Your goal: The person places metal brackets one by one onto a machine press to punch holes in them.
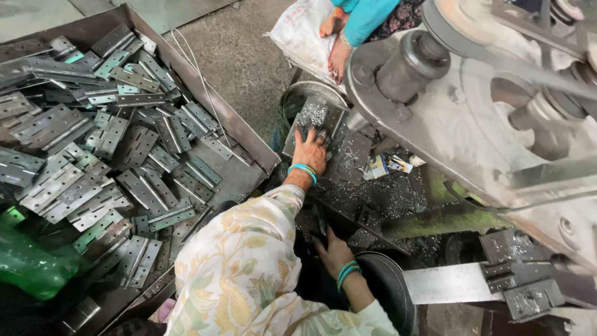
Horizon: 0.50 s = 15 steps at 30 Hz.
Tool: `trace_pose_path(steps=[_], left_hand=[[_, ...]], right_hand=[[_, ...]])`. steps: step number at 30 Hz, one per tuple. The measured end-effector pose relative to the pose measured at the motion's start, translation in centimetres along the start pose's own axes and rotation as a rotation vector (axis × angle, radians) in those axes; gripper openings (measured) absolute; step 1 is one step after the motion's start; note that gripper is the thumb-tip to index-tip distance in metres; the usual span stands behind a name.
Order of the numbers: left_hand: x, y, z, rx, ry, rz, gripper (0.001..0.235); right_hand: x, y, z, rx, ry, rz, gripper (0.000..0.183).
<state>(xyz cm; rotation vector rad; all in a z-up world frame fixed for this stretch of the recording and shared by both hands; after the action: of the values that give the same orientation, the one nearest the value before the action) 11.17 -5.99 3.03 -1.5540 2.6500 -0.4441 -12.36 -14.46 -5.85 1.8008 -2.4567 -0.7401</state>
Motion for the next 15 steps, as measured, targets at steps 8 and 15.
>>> trace_pose_path(steps=[8, 15], left_hand=[[-0.2, 4.1, -0.7, -0.157, 0.067, -0.002, 0.036], [-0.3, 2.4, -2.4, 0.118, 0.112, 0.025, 0.044]], right_hand=[[-2.6, 1.1, -3.2, -0.003, 0.088, -0.021, 0.074], [-3.0, 1.1, -3.3, 0.012, 0.079, -0.040, 0.078]])
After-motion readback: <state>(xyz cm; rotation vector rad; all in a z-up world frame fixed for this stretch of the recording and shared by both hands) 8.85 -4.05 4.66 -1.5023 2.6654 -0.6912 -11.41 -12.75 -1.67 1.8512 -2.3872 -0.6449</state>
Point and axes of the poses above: each hand's wrist, its own y-axis away from the middle knuckle, its own z-axis out of the palm, x = y × z, the point moved 10 cm from there along -y, towards the middle knuckle
